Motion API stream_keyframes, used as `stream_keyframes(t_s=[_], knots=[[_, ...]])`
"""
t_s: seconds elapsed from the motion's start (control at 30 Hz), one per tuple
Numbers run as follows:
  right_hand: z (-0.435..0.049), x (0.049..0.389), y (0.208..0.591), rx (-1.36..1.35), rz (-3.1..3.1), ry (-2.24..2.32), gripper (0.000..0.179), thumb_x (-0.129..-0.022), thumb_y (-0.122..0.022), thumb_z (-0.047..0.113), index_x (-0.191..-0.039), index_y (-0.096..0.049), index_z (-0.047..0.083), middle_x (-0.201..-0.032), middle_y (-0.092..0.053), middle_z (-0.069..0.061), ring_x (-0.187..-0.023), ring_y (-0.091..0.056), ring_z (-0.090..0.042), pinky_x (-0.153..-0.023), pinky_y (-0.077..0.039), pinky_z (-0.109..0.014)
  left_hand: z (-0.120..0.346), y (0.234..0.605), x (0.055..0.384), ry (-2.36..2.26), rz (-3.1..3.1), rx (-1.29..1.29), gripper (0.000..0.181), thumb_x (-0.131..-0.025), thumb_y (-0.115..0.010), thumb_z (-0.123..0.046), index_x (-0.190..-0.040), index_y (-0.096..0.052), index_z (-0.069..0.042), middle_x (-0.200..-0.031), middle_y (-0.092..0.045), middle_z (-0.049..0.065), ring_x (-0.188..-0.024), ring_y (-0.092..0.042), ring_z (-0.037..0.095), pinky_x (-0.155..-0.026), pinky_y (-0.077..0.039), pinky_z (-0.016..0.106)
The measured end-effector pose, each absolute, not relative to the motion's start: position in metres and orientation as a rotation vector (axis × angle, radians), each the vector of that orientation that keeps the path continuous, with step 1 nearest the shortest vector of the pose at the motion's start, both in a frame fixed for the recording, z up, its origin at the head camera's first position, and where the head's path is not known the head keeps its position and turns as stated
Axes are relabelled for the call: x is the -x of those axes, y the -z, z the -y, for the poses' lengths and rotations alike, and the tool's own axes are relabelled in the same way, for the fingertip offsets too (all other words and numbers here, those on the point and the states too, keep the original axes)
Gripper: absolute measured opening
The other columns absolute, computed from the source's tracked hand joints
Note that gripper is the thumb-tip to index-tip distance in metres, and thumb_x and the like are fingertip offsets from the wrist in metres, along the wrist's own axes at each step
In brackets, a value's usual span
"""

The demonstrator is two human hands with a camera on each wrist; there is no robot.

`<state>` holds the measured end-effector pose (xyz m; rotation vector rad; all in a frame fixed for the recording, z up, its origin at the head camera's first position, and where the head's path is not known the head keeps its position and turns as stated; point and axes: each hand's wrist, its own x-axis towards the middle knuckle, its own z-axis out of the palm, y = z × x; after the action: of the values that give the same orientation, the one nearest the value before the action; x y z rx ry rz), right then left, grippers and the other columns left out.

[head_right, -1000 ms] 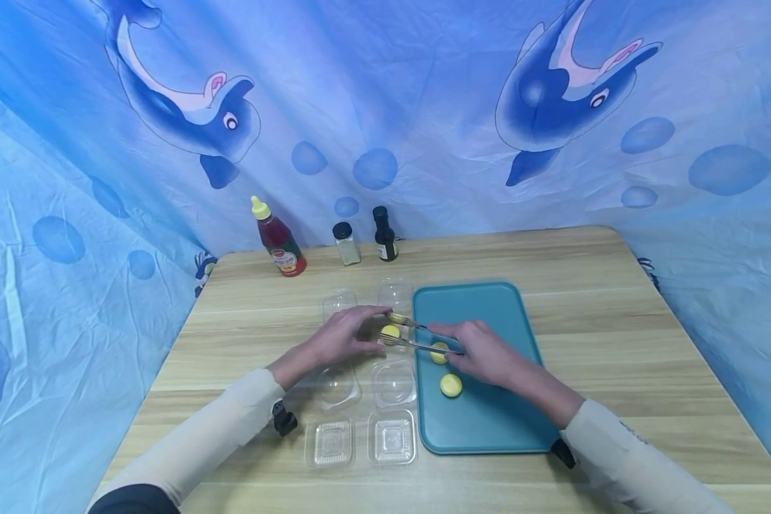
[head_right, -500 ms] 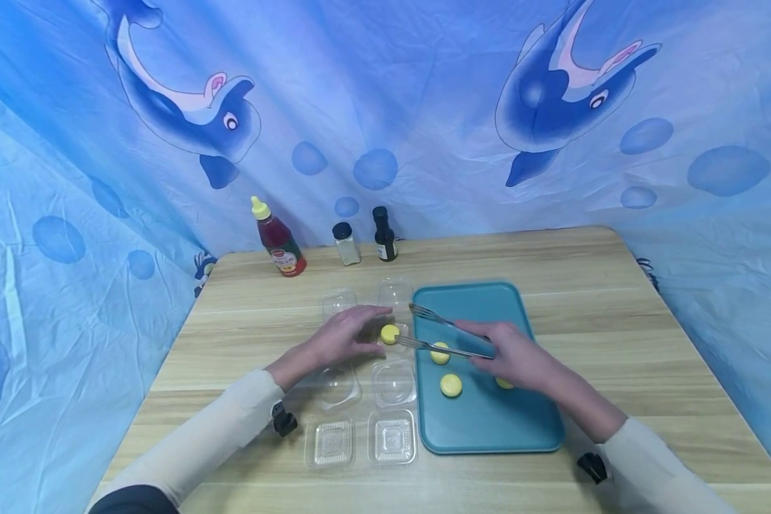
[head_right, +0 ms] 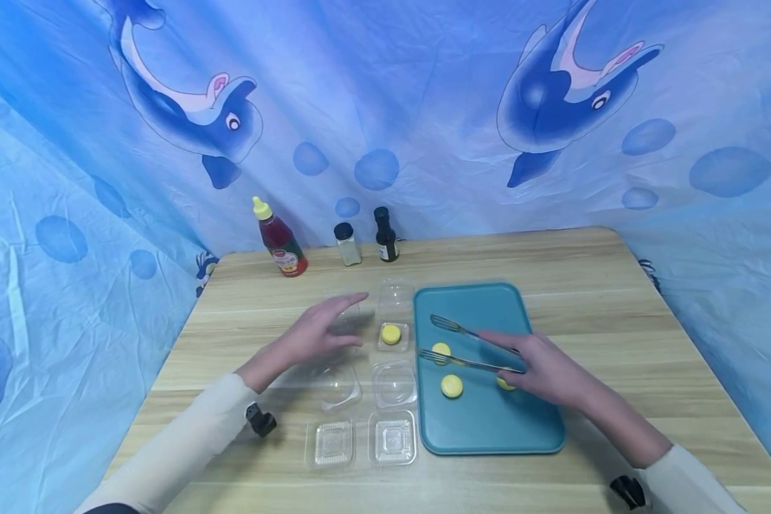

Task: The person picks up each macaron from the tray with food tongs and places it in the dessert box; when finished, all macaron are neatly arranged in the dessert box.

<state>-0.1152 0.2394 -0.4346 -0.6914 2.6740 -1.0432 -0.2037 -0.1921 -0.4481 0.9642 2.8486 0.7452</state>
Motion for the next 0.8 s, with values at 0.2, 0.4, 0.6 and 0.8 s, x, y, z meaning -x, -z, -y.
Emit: stream_keyframes(t_s=[0.2, 0.4, 0.6, 0.8], knots=[[-0.247, 0.110, 0.438, 0.726, -2.650, 1.070, 0.071, -0.091, -0.083, 0.004, -0.156, -0.054, 0.009, -0.146, -0.061, -0.026, -0.058, -0.041, -0.007, -0.048, -0.040, -0.024, 0.221, 0.445, 0.201, -0.847, -2.870, -0.888, 0.097, -0.086, -0.091, -0.033, -0.165, -0.039, -0.014, -0.166, -0.043, 0.009, -0.151, -0.042, 0.030, -0.124, -0.035, 0.053], [-0.252, 0.106, 0.440, 0.701, -2.653, 1.058, 0.071, -0.090, -0.084, 0.003, -0.155, -0.054, 0.007, -0.147, -0.059, -0.027, -0.056, -0.041, -0.008, -0.048, -0.042, -0.024, 0.237, 0.450, 0.196, -0.858, -2.880, -0.839, 0.096, -0.087, -0.090, -0.035, -0.165, -0.039, -0.013, -0.166, -0.043, 0.011, -0.151, -0.042, 0.033, -0.124, -0.035, 0.055], [-0.252, 0.103, 0.441, 0.688, -2.650, 1.054, 0.070, -0.089, -0.083, 0.000, -0.153, -0.056, 0.005, -0.146, -0.059, -0.030, -0.065, -0.049, -0.008, -0.049, -0.043, -0.025, 0.243, 0.455, 0.189, -0.866, -2.869, -0.854, 0.094, -0.085, -0.091, -0.032, -0.163, -0.042, -0.012, -0.164, -0.046, 0.013, -0.149, -0.046, 0.034, -0.123, -0.036, 0.054], [-0.254, 0.102, 0.446, 0.698, -2.666, 1.046, 0.070, -0.087, -0.084, -0.002, -0.152, -0.057, 0.004, -0.144, -0.060, -0.030, -0.058, -0.042, -0.006, -0.047, -0.042, -0.024, 0.247, 0.460, 0.184, -0.857, -2.863, -0.886, 0.092, -0.084, -0.091, -0.036, -0.160, -0.047, -0.011, -0.160, -0.051, 0.010, -0.146, -0.049, 0.033, -0.122, -0.038, 0.055]])
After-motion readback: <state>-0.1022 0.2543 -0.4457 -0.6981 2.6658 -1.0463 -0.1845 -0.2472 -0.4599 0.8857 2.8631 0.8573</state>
